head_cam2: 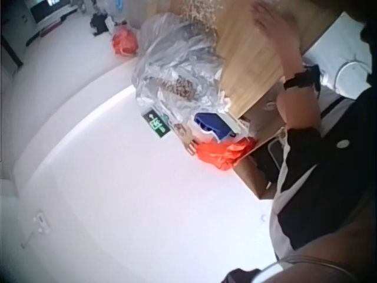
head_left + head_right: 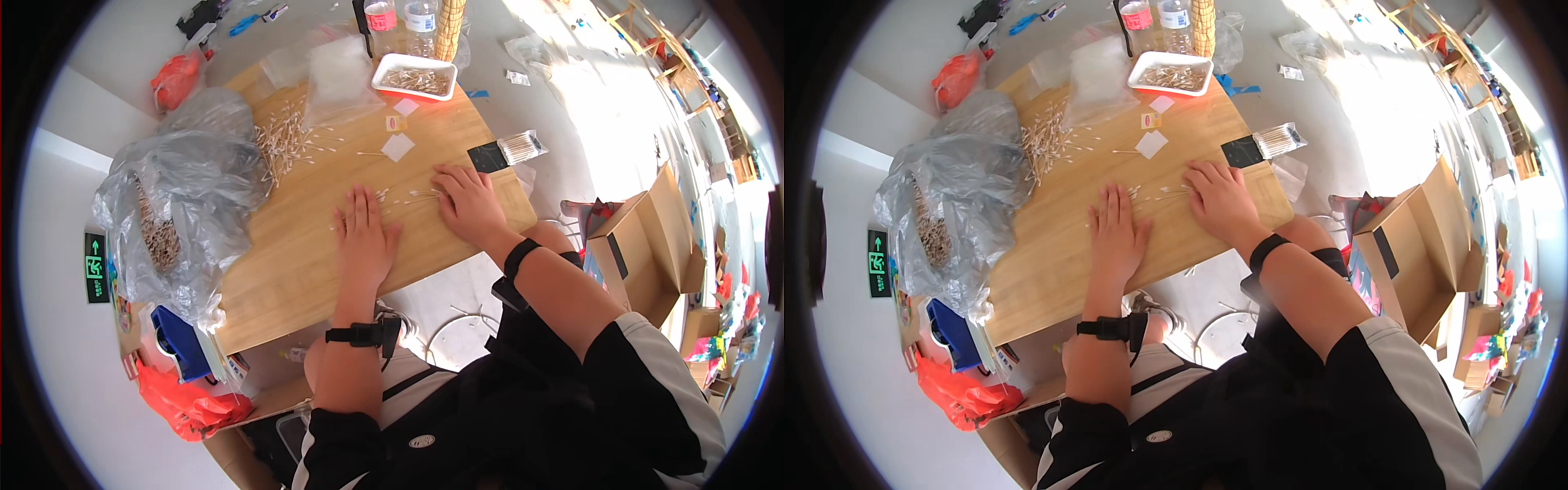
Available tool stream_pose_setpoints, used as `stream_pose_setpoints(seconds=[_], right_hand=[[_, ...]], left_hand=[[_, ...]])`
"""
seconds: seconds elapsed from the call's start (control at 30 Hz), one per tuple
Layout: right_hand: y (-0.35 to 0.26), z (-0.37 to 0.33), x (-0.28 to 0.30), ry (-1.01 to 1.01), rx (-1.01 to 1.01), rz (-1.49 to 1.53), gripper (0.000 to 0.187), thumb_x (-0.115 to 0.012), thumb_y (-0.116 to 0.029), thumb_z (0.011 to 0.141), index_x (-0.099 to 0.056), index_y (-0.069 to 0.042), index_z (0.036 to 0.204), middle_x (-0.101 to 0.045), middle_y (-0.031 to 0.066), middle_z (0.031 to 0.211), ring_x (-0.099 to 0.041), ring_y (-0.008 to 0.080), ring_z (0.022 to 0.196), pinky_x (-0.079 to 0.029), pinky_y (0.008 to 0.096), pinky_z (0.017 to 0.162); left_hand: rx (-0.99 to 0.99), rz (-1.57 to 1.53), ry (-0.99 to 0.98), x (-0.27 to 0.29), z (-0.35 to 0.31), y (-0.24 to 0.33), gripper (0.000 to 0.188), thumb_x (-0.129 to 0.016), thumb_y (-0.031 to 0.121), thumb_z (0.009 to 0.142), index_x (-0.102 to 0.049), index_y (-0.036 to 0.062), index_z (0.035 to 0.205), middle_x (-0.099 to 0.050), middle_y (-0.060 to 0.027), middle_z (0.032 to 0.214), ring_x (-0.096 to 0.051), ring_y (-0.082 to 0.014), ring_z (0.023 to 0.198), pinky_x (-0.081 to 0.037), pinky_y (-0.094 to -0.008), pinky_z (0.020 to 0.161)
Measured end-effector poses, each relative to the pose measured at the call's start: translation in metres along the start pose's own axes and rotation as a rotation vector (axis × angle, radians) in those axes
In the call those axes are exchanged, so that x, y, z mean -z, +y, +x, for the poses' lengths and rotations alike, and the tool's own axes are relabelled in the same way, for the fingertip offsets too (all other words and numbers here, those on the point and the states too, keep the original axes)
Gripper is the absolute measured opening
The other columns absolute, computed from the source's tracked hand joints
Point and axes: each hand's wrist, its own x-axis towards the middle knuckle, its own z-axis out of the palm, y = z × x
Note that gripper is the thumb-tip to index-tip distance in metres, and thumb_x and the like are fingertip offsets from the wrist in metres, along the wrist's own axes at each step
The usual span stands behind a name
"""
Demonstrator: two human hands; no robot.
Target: Organizing and packaging cotton swabs into small plastic bags.
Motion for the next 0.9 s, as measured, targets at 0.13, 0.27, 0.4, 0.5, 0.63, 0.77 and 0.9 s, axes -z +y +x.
stream_pose_setpoints(seconds=[0.13, 0.27, 0.4, 0.5, 0.63, 0.77, 0.9], right_hand=[[0.0, 0.0, 0.001, 0.001, 0.005, 0.014, 0.029, -0.058, -0.012, 0.089, -0.063, -0.008, 0.118, -0.059, 0.0076, 0.135, -0.051, 0.025, 0.127, -0.037, 0.0428, 0.105], [0.001, 0.001, -0.001, 0.009, 0.004, 0.001, 0.029, -0.058, -0.012, 0.089, -0.063, -0.008, 0.118, -0.059, 0.0076, 0.134, -0.052, 0.0258, 0.125, -0.037, 0.0427, 0.104], [0.0, 0.002, -0.002, 0.01, 0.001, -0.003, 0.027, -0.059, -0.011, 0.091, -0.063, -0.009, 0.117, -0.059, 0.0062, 0.134, -0.052, 0.0245, 0.126, -0.037, 0.0419, 0.103], [0.001, 0.002, -0.001, 0.006, 0.008, -0.007, 0.026, -0.059, -0.011, 0.091, -0.063, -0.01, 0.117, -0.059, 0.0059, 0.134, -0.052, 0.0247, 0.126, -0.037, 0.042, 0.104], [-0.001, 0.003, 0.0, -0.005, 0.021, -0.006, 0.027, -0.058, -0.012, 0.09, -0.063, -0.008, 0.117, -0.059, 0.0073, 0.133, -0.051, 0.0254, 0.126, -0.037, 0.0427, 0.104], [-0.001, 0.002, 0.0, -0.002, 0.015, -0.015, 0.028, -0.058, -0.012, 0.09, -0.062, -0.009, 0.117, -0.058, 0.0073, 0.134, -0.051, 0.0254, 0.127, -0.037, 0.0437, 0.104], [-0.002, 0.002, -0.002, -0.007, 0.02, -0.037, 0.028, -0.058, -0.012, 0.089, -0.061, -0.009, 0.117, -0.058, 0.0074, 0.134, -0.051, 0.026, 0.127, -0.037, 0.0446, 0.104]], left_hand=[[-0.029, 0.001, 0.006, 0.001, -0.007, -0.003, 0.075, -0.053, 0.04, 0.1, -0.027, -0.0025, 0.156, -0.025, -0.0221, 0.163, -0.022, -0.0367, 0.152, -0.013, -0.0551, 0.123], [0.004, -0.095, 0.128, -0.002, -0.007, -0.012, 0.061, -0.054, 0.032, 0.1, -0.038, 0.0025, 0.151, -0.035, -0.0162, 0.16, -0.028, -0.0345, 0.15, -0.016, -0.0549, 0.123], [-0.015, -0.238, 0.31, 0.006, -0.001, -0.029, 0.029, -0.058, 0.016, 0.098, -0.066, 0.0075, 0.124, -0.064, -0.0123, 0.132, -0.056, -0.0349, 0.127, -0.039, -0.0508, 0.111], [0.107, -0.5, 0.305, 0.016, 0.005, -0.039, 0.014, -0.062, 0.008, 0.094, -0.072, 0.0066, 0.104, -0.071, -0.0123, 0.105, -0.066, -0.0356, 0.102, -0.052, -0.0444, 0.09], [0.112, -0.459, 0.281, 0.017, 0.012, -0.05, 0.013, -0.065, 0.007, 0.093, -0.072, 0.0049, 0.104, -0.071, -0.0127, 0.097, -0.067, -0.0308, 0.09, -0.054, -0.0385, 0.08], [0.075, -0.432, 0.221, 0.022, 0.018, -0.049, 0.015, -0.07, 0.008, 0.088, -0.072, 0.0061, 0.103, -0.07, -0.0115, 0.095, -0.066, -0.0302, 0.088, -0.053, -0.0382, 0.078], [0.017, -0.371, 0.233, 0.023, 0.021, -0.051, 0.018, -0.073, 0.008, 0.084, -0.073, 0.0067, 0.101, -0.07, -0.01, 0.094, -0.064, -0.0307, 0.091, -0.052, -0.039, 0.08]])
